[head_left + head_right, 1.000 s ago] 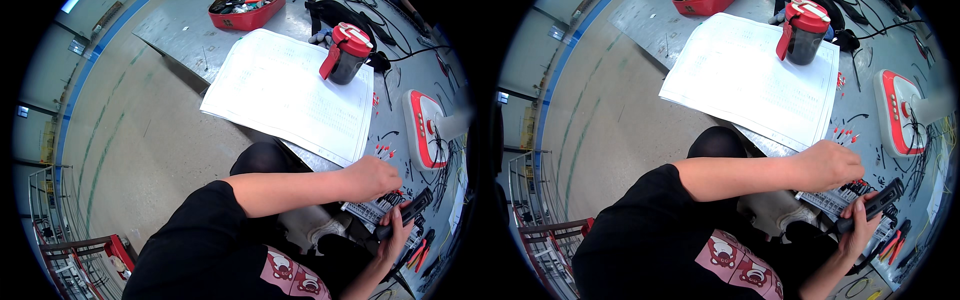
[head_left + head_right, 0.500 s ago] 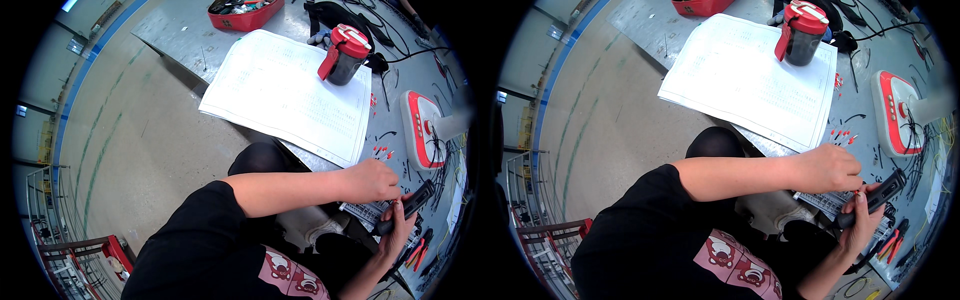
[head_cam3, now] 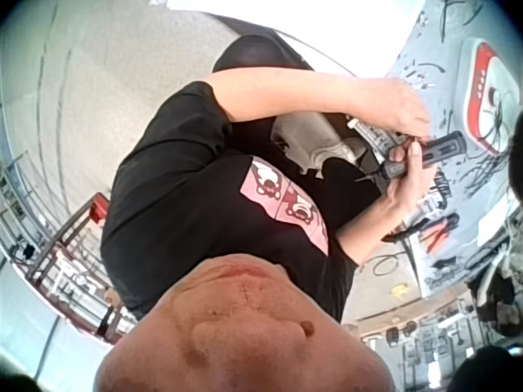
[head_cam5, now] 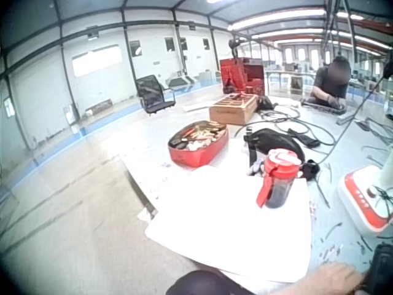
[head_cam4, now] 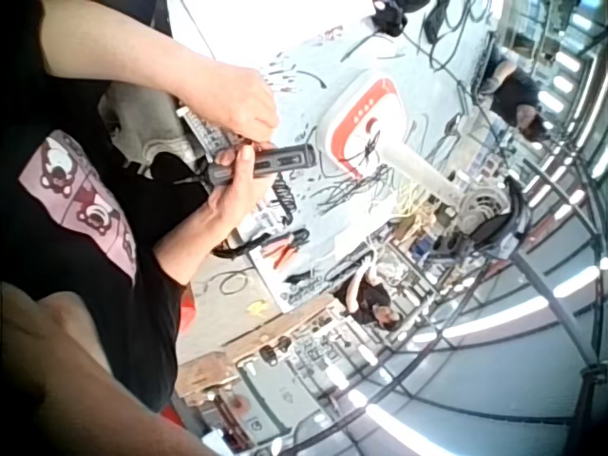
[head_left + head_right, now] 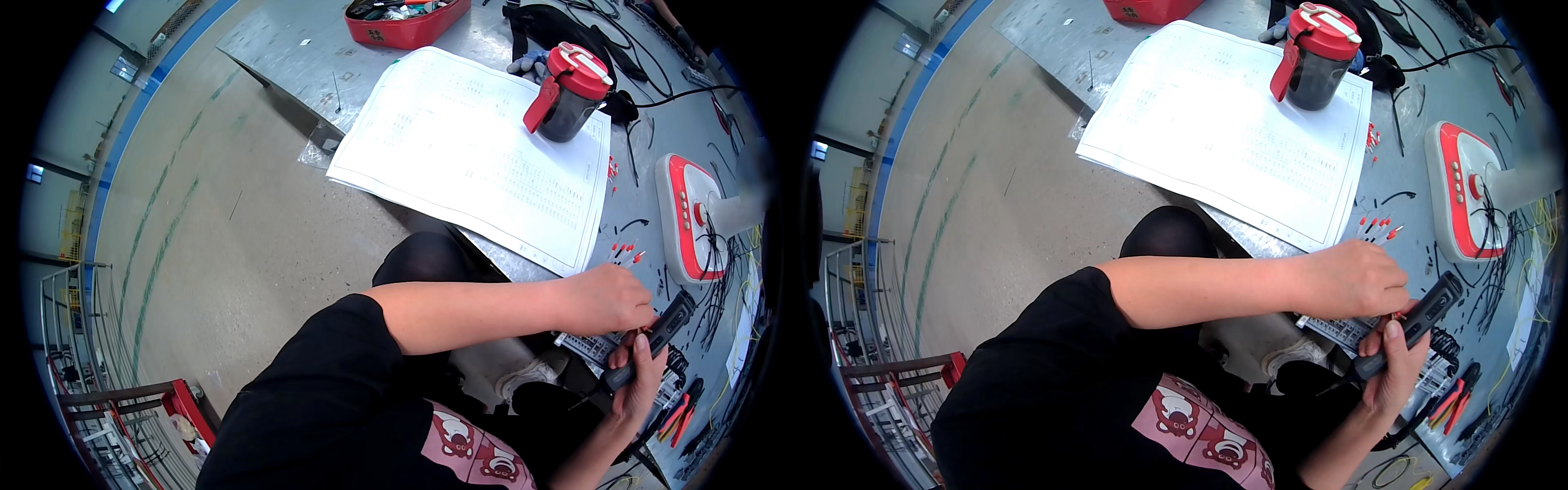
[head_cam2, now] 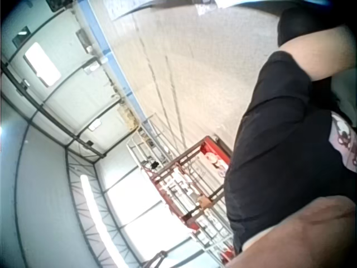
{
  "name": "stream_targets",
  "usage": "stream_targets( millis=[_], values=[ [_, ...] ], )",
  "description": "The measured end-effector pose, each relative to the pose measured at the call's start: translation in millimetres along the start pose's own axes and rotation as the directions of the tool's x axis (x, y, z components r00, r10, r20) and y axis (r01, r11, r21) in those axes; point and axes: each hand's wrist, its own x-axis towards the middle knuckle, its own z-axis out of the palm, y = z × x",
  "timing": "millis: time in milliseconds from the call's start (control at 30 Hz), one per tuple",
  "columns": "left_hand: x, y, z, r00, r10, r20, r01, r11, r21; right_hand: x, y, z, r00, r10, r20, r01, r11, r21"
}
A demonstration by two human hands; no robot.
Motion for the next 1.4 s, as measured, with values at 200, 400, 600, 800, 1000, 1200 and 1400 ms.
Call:
stream_targets(
  millis=[200, 400, 600, 800, 1000, 1200, 1400],
  values=[
    [-0.4, -1.5, -4.0, 0.998, -0.067, 0.018, 0.068, 0.996, -0.053, 1.4, 1.0, -3.4, 0.998, 0.028, 0.047, -0.021, 0.991, -0.134],
    [-4.1, 1.7, -20.2, 0.977, -0.184, 0.103, 0.194, 0.976, -0.098, -1.8, 2.6, 4.1, 0.999, 0.031, 0.009, -0.031, 0.997, -0.069],
    [0.0, 3.2, -19.0, 0.976, -0.205, 0.070, 0.207, 0.978, -0.011, -5.0, -2.0, -1.2, 0.999, 0.036, -0.030, -0.038, 0.995, -0.090],
    [-7.1, 8.6, -36.9, 0.989, -0.131, 0.064, 0.124, 0.987, 0.101, 1.8, -4.3, 9.6, 0.998, 0.054, 0.035, -0.048, 0.989, -0.141],
    [-0.2, 15.8, -39.7, 0.871, -0.376, 0.316, 0.465, 0.839, -0.284, -3.0, -9.8, -2.4, 0.997, 0.067, 0.036, -0.062, 0.992, -0.110],
    [0.6, 8.7, -35.7, 0.726, -0.553, 0.408, 0.685, 0.635, -0.357, 2.3, -5.6, 1.4, 0.997, 0.071, 0.035, -0.065, 0.988, -0.138],
    [-5.8, 10.3, -27.8, 0.827, -0.529, 0.192, 0.561, 0.749, -0.352, -1.2, -4.4, 8.4, 0.997, 0.067, 0.025, -0.060, 0.974, -0.219]
  ],
)
